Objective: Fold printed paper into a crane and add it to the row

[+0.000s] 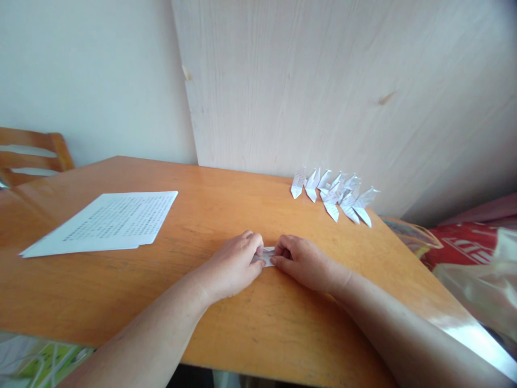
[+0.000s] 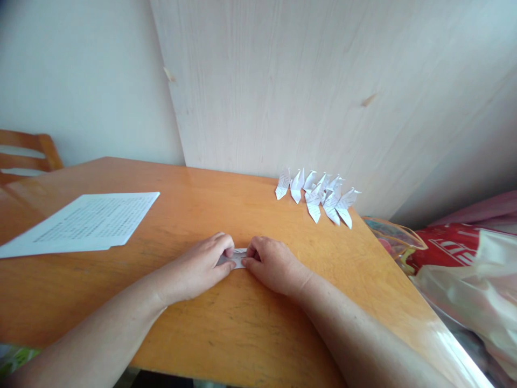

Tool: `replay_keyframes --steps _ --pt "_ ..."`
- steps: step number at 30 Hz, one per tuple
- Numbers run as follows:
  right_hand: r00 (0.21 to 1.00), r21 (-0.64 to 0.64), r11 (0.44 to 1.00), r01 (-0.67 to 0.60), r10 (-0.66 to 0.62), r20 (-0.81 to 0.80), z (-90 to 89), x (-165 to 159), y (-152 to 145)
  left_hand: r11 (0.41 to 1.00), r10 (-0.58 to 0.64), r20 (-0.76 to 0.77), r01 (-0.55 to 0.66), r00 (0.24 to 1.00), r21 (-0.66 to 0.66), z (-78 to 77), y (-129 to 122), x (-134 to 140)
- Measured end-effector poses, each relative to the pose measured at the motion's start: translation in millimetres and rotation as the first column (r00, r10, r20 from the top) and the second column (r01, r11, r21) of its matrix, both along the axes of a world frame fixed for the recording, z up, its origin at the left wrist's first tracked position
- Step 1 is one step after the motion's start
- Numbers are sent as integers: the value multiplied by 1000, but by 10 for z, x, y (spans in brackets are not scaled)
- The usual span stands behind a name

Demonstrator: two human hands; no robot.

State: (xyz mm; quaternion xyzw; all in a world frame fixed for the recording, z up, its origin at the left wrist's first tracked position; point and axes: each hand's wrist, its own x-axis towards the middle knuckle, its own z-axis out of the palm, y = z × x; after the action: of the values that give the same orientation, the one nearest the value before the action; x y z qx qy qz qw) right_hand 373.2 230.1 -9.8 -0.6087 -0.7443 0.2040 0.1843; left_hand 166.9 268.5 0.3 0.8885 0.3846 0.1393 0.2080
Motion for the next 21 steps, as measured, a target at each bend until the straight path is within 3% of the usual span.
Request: replay_keyframes --steps 8,15,21 --pt "999 -12 1000 17 -18 -33 21 -17 -6 999 -48 24 49 999 -9 -28 19 -19" --pt "984 44 993 108 -113 140 52 14 10 999 -43 14 43 999 -3 -11 25 -23" --pt "978 26 994 108 -111 174 83 24 18 1000 -17 3 17 1000 4 -20 38 21"
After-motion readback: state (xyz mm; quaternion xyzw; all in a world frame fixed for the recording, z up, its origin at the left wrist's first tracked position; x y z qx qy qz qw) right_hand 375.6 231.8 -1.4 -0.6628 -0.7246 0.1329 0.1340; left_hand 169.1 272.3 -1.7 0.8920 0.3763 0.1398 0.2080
